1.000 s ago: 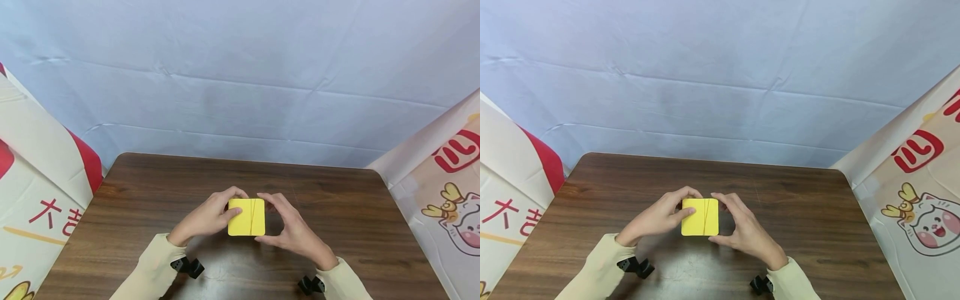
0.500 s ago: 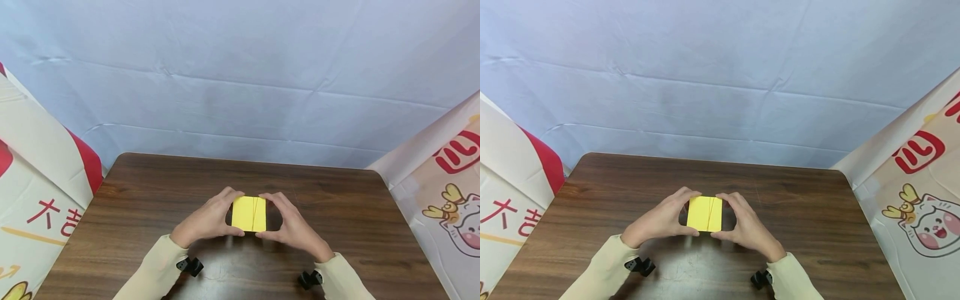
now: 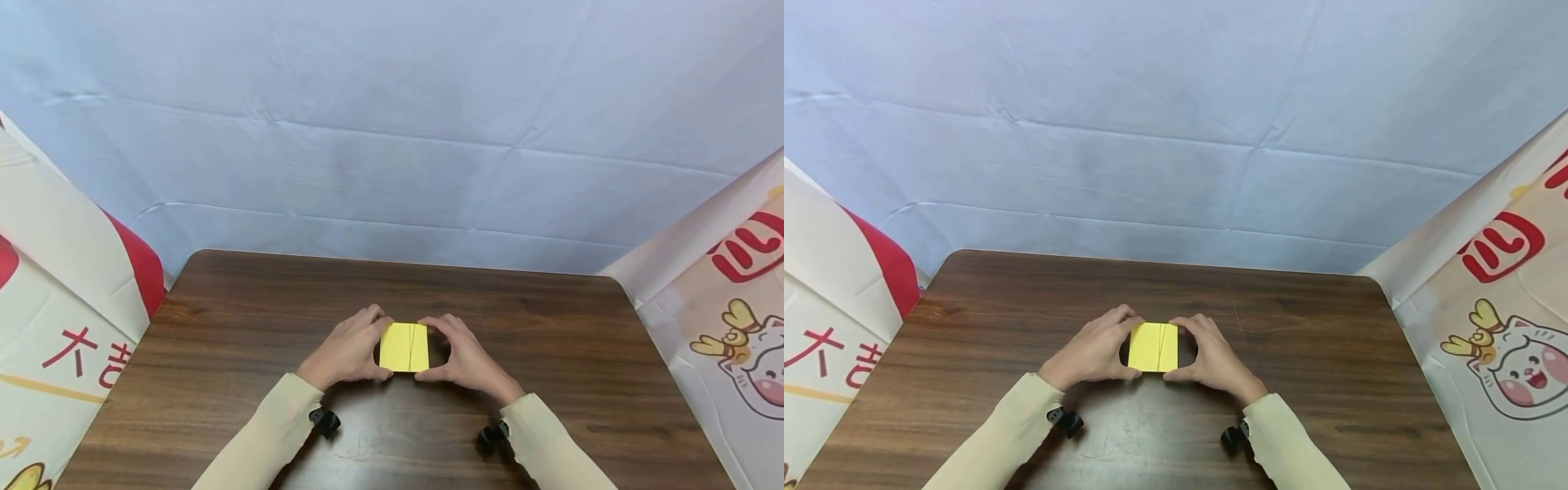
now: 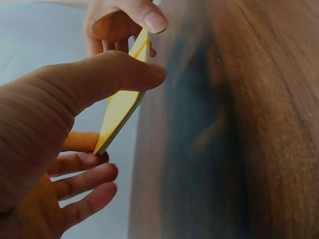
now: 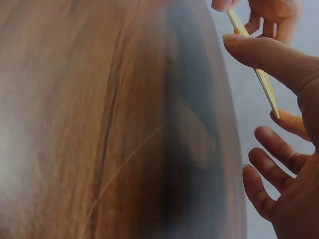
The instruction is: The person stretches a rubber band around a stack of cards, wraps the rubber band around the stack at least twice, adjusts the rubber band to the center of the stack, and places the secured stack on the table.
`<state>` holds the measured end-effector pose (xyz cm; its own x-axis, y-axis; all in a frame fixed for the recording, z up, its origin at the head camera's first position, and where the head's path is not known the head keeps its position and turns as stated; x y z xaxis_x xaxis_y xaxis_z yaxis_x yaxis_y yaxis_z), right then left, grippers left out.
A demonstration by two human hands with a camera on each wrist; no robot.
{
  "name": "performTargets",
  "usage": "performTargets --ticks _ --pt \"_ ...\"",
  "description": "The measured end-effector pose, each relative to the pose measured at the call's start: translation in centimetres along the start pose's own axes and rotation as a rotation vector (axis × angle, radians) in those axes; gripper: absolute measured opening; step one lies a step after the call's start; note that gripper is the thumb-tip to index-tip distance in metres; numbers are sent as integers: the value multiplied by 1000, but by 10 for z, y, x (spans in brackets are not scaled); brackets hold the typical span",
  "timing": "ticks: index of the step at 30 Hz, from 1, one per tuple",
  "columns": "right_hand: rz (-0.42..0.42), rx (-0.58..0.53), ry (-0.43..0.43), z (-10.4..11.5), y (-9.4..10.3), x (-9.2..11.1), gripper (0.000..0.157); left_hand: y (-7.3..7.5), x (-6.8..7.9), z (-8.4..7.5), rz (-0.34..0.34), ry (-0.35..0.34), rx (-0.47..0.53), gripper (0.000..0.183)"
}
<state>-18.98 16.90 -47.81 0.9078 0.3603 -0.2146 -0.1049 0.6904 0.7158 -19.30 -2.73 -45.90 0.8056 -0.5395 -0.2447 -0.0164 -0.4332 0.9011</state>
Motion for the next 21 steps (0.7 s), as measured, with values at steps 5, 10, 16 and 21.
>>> performTargets --ticks 5,10,16,21 --pt "67 34 -26 -11 -7 -5 85 -13 -5 4 36 13 -37 83" --pt "133 80 -57 -17 -13 -9 84 -23 -6 10 96 52 -31 84" --pt "158 190 -55 -20 -17 -12 87 -31 -5 14 130 67 -53 88" --pt "167 230 -53 -21 -19 -14 88 -32 -5 16 136 70 -60 86"
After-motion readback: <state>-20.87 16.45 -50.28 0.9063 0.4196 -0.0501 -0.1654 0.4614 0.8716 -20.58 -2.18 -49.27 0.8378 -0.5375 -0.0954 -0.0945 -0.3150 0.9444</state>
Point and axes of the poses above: each hand's wrist, its own x-axis away from the middle knuckle, its own y-axis out of the back of the hand, z = x × y, the point moved 5 cm from there along -x, towards the middle knuckle, and after that the axes turned 8 degrees about -z, right-handed, at the moved point
